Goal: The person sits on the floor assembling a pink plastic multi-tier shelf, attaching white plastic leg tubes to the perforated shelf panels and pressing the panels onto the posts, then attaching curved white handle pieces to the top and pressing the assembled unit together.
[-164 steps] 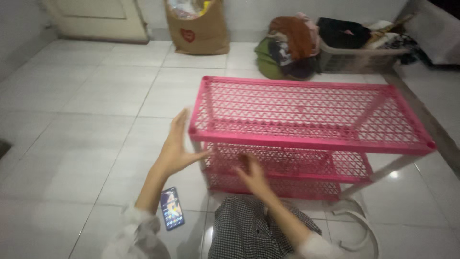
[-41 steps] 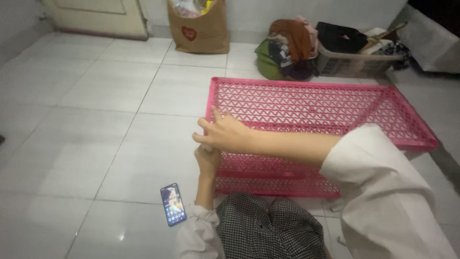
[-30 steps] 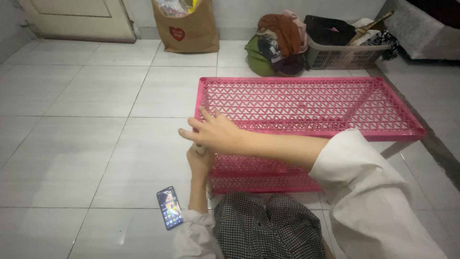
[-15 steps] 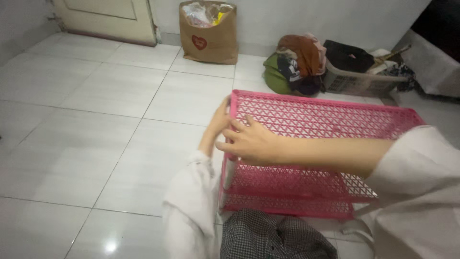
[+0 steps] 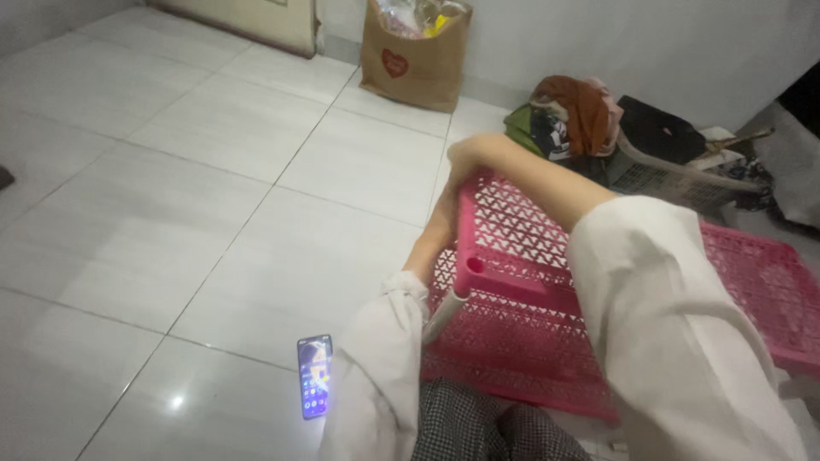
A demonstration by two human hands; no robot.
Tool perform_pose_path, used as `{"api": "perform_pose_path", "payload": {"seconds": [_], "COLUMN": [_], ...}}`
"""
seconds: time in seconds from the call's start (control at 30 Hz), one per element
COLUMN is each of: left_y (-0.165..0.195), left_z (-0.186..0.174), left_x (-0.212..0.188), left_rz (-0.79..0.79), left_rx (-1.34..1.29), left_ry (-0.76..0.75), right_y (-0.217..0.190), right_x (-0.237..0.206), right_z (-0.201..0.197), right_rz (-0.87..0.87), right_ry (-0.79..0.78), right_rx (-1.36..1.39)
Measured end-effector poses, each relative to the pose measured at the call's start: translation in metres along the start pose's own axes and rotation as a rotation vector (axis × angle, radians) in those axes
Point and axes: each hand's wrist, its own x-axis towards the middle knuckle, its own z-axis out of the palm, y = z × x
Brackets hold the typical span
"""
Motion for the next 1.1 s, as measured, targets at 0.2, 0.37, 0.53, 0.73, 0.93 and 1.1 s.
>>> {"api": "perform_pose_path", "payload": {"seconds": [0.2, 0.37, 0.53, 0.73, 0.93, 1.1], "left_y": [0.023, 0.021, 0.012, 0.022, 0.027, 0.028], "left_z": [-0.009, -0.005, -0.014, -0.006, 0.004, -0.005], "left_x": [-0.009, -0.009, -0.009, -0.003, -0.013, -0.011], "left_rz": [-0.231, -0.136, 0.086, 0.172, 0.108, 0.011], "left_rx": [0.152, -0.163, 0.189, 0.309, 0.279, 0.353], "left_ry": [-0.089, -0.048, -0.022, 0.029, 0.038, -0.025], "right_y": [-0.008, -0.002, 0.0, 0.057, 0.043, 0.033], "right_x": [0.009, 0.015, -0.009, -0.073, -0.051, -0.064], "right_z": [-0.015, -0.003, -0.017, -0.074, -0.027, -0.024], "right_rz": [0.031, 0.023, -0.056, -0.122, -0.12, -0.207], "right_ry": [-0.112, -0.13, -0.074, 0.065, 0.159, 0.22], "right_rx": [-0.076, 0.004, 0.053, 0.293, 0.283, 0.286]}}
